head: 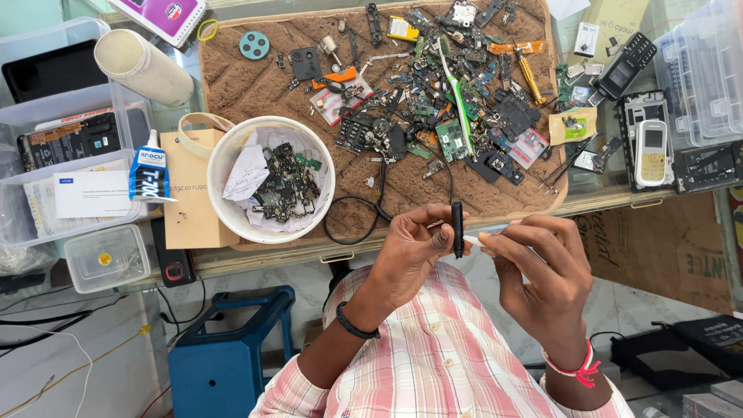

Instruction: The person applies a small amount of white paste to a black cable connector, then wipes the connector with a green cloth. The person continues to handle the cable and connector while another person works nearby.

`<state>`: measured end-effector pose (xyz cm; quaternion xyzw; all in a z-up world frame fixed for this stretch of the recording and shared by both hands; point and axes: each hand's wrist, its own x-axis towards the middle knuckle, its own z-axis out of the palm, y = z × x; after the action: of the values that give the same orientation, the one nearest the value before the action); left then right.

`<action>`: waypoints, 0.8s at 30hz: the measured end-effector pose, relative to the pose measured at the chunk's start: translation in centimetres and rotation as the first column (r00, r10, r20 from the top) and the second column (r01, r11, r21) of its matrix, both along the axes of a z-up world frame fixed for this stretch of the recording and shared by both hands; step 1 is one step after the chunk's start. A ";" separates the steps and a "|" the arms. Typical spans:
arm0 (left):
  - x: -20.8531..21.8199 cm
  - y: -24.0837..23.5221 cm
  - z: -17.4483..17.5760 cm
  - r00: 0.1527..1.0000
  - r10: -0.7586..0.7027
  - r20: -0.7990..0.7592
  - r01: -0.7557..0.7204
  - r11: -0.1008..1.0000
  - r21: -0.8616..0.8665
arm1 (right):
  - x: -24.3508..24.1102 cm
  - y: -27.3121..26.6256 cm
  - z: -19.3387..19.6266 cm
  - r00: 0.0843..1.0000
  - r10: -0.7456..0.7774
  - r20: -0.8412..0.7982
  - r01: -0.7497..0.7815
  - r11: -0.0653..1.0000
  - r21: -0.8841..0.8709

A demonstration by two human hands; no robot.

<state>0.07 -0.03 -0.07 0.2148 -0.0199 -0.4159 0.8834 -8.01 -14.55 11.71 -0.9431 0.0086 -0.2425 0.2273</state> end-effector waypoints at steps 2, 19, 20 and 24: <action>0.0 0.0 0.0 1.000 0.002 0.000 -0.002 1.000 0.015 | 0.1 0.0 0.0 1.000 -0.001 0.004 0.001 1.000 -0.004; -0.2 -0.2 -0.3 0.999 -0.011 -0.038 0.011 1.000 0.007 | 0.1 0.0 0.0 1.000 0.003 -0.003 -0.003 1.000 -0.003; -0.2 -0.2 -0.3 0.999 -0.011 -0.039 0.011 1.000 0.006 | 0.1 0.0 0.0 1.000 0.004 -0.003 -0.004 1.000 -0.003; -0.2 -0.2 -0.6 1.000 -0.008 -0.021 0.009 1.000 0.021 | 0.2 0.0 0.0 1.000 0.009 -0.005 -0.009 1.000 -0.002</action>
<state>-0.09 -0.21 -0.66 0.2196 -0.0074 -0.4220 0.8796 -7.84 -14.50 11.69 -0.9440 0.0049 -0.2391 0.2273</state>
